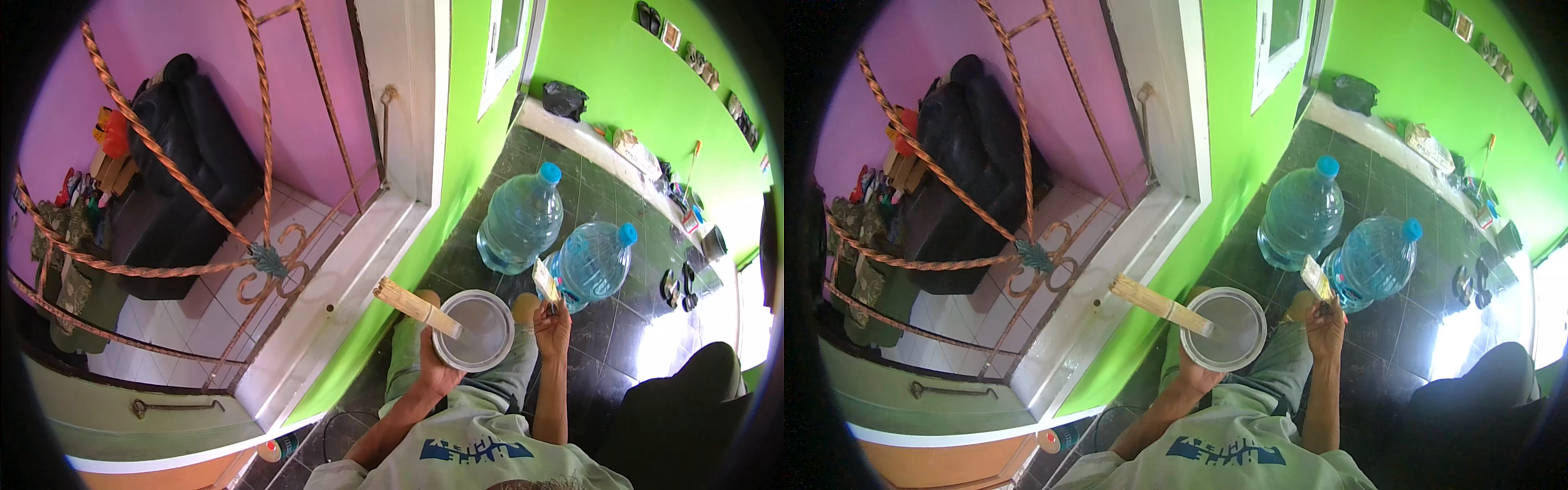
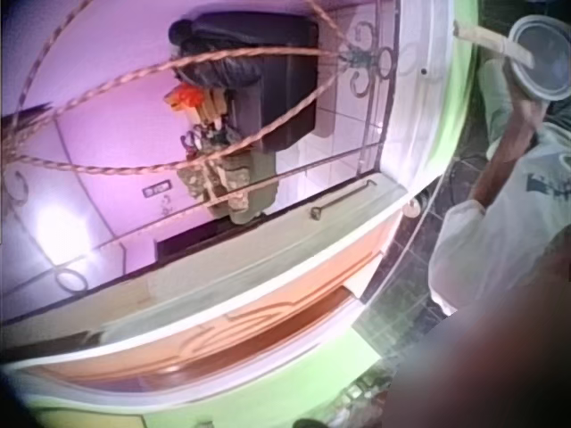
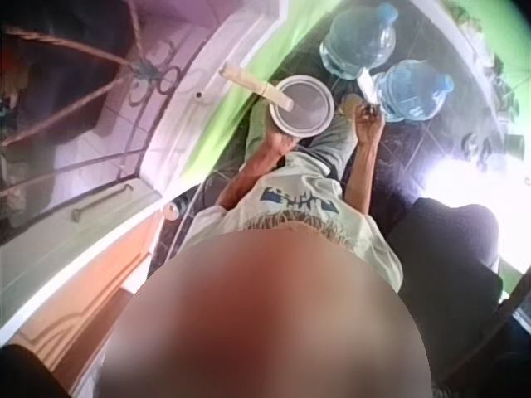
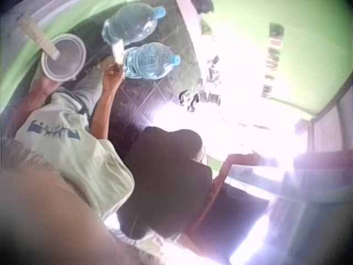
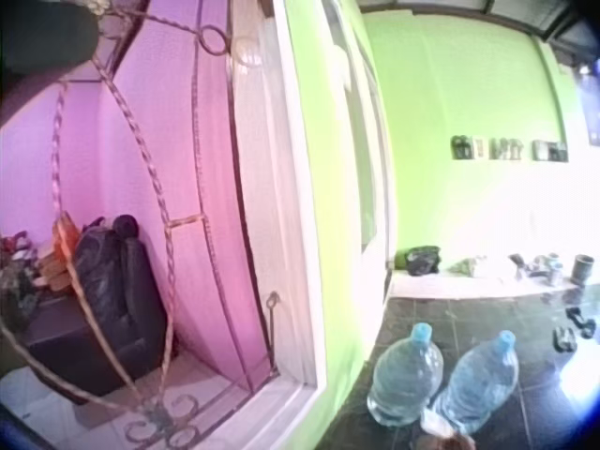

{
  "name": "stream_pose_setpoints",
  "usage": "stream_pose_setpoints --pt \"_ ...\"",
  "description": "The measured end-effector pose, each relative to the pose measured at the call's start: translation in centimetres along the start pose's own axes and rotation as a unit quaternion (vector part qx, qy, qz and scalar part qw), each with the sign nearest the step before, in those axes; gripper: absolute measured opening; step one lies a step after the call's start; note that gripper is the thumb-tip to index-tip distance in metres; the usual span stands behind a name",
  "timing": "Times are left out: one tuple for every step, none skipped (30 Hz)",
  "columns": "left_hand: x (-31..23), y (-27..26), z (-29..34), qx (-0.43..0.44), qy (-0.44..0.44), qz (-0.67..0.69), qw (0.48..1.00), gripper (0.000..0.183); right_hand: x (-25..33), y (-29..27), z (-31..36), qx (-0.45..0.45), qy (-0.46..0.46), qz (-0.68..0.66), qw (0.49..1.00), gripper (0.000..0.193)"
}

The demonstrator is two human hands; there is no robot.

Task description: The person paints a white door frame with white paint using a brush. They repeatedly dip the brush into a small paint container and apply paint to the vertical frame next to a decorative metal gate.

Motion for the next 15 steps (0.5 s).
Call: stream_pose_setpoints --pt "-0.1 -0.5 0.1 -0.008 0.007 -0.003 1.0 0.055 -0.4 0.0 0.4 -0.02 0.005 -0.022 1.0 0.033" --pt "-0.2 -0.8 0.3 -0.015 0.015 -0.007 1.0 0.055 -0.5 -0.4 0.8 -0.027 0.007 -0.017 0.999 0.033" --pt "-0.1 -1.1 0.7 -0.025 0.022 -0.018 0.999 0.054 -0.5 -0.8 1.3 -0.034 0.009 -0.011 0.999 0.033" --pt "-0.1 -1.2 0.9 -0.026 0.02 -0.014 0.999 0.054 -0.7 -1.2 1.5 -0.039 0.01 -0.007 0.999 0.034" --pt "0.0 -1.4 1.1 -0.027 0.018 -0.01 0.999 0.054 -0.7 -2.1 1.7 -0.042 0.013 0.02 0.999 0.037" --pt "0.0 -1.6 1.4 -0.027 0.016 -0.007 0.999 0.055 -0.9 -2.7 2.3 -0.051 0.019 0.022 0.998 0.038" --pt "0.1 -1.6 1.5 -0.021 0.012 -0.006 1.0 0.054 -1.2 -3.0 2.7 -0.058 0.025 0.025 0.998 0.039" --pt "0.1 -1.6 1.7 -0.015 0.007 -0.004 1.0 0.054 -1.3 -3.2 3.2 -0.066 0.031 0.029 0.997 0.039" --pt "0.2 -1.6 1.8 -0.008 0.002 -0.003 1.0 0.054 -1.4 -3.5 3.7 -0.063 0.037 0.028 0.997 0.04" --pt "0.2 -1.7 1.9 -0.013 0.006 -0.001 1.0 0.054 -1.6 -3.7 4.1 -0.059 0.043 0.027 0.997 0.04" --pt "0.2 -1.9 1.9 -0.018 0.009 0.001 1.0 0.053 -1.7 -3.9 4.4 -0.055 0.049 0.026 0.997 0.041" --pt "0.2 -2.0 2.0 -0.023 0.013 0.003 1.0 0.053 -1.8 -4.1 4.8 -0.056 0.042 0.022 0.997 0.039" --pt "0.2 -1.9 2.0 -0.023 0.01 0.003 1.0 0.053 -1.9 -4.2 5.1 -0.058 0.034 0.017 0.998 0.038" --pt "0.2 -1.7 1.9 -0.022 0.008 0.004 1.0 0.052 -1.9 -4.3 5.3 -0.059 0.026 0.013 0.998 0.036" --pt "0.2 -1.6 1.9 -0.022 0.006 0.004 1.0 0.052 -2.0 -4.5 5.4 -0.056 0.026 0.003 0.998 0.034"
Point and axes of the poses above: each hand's wrist, its own z-axis away from the middle knuckle, its own y-axis out of the palm, x = y × z, the point moved 7 cm from there along -z, towards the middle knuckle, and after that the axes turned 7 degrees about x, right-handed, at the moved point
